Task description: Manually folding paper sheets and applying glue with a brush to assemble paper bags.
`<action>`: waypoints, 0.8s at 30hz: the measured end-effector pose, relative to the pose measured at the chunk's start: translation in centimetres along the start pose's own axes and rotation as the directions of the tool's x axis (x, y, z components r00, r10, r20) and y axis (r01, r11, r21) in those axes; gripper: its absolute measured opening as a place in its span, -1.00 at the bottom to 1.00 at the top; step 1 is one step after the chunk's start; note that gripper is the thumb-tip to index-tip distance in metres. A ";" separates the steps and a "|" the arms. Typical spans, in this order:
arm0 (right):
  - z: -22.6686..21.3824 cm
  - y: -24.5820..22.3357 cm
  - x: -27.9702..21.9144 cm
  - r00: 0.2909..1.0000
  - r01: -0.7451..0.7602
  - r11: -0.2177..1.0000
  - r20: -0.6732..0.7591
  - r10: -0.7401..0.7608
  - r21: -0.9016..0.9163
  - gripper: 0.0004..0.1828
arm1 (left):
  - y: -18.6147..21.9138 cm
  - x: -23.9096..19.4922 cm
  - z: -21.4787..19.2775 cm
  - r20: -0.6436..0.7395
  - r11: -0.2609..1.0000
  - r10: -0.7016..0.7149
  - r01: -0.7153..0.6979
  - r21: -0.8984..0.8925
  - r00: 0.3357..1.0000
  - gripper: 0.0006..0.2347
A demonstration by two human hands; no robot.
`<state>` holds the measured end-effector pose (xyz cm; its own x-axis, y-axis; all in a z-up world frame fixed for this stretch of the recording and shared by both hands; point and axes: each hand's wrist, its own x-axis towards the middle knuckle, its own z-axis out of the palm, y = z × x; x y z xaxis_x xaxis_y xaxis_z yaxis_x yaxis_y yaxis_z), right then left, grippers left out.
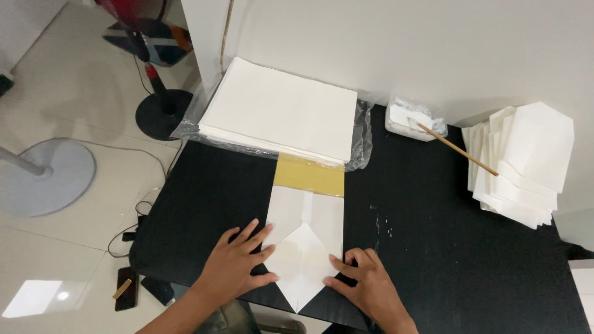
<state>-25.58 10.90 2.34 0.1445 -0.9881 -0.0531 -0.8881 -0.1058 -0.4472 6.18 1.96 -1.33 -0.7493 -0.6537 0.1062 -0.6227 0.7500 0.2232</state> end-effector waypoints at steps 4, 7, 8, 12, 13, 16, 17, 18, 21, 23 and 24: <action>-0.2 0.4 0.3 0.995 0.096 0.995 -0.017 -0.096 0.035 -0.50 | -0.1 0.7 -0.7 0.046 0.999 0.001 0.001 -0.043 0.999 -0.44; -0.4 0.7 0.8 0.995 0.093 0.994 0.030 -0.095 0.054 -0.44 | -0.3 1.4 -1.4 0.156 0.997 -0.013 0.025 -0.073 0.988 -0.40; -0.6 0.9 1.1 0.994 0.072 0.996 0.076 -0.076 0.055 -0.39 | -0.4 1.7 -1.6 0.208 0.997 -0.010 0.026 -0.073 0.978 -0.37; -2.5 -0.7 2.2 0.952 -0.118 0.993 0.288 0.105 0.029 -0.33 | -0.5 2.5 -2.7 0.186 0.997 0.037 -0.024 -0.072 0.982 -0.37; -2.4 -0.6 2.3 0.961 -0.074 0.997 0.270 0.065 0.023 -0.31 | -0.6 2.7 -2.7 0.168 0.997 0.062 -0.055 -0.045 0.984 -0.36; -2.9 -1.1 2.5 0.951 -0.069 0.998 0.301 0.066 0.001 -0.28 | -0.5 2.5 -2.3 0.144 0.995 0.097 -0.095 -0.017 0.985 -0.35; -3.2 -1.4 2.8 0.935 -0.107 0.994 0.338 0.107 -0.016 -0.26 | -0.6 2.5 -2.2 0.133 0.994 0.112 -0.112 -0.009 0.985 -0.35; -2.9 -0.9 2.7 0.934 -0.109 0.994 0.340 0.107 -0.015 -0.26 | -0.6 2.4 -2.0 0.136 0.994 0.112 -0.112 -0.010 0.984 -0.35; -2.5 -0.3 3.0 0.967 0.062 0.998 0.244 -0.067 0.030 -0.27 | -0.7 2.2 -1.8 0.077 0.991 0.135 -0.136 0.002 0.988 -0.31; -2.8 -0.9 3.1 0.951 0.010 0.999 0.309 0.000 -0.031 -0.20 | -0.5 2.2 -1.7 0.109 0.992 0.129 -0.127 -0.020 0.986 -0.28; -2.3 -0.6 3.1 0.952 0.008 1.000 0.306 0.001 -0.030 -0.20 | -0.6 2.3 -1.9 0.110 0.991 0.132 -0.131 -0.017 0.985 -0.28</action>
<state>-25.60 7.69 4.49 0.2697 -0.9067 -0.3241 -0.8995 -0.1171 -0.4209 5.22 -0.22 0.58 -0.8451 -0.5339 0.0278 -0.5152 0.8273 0.2240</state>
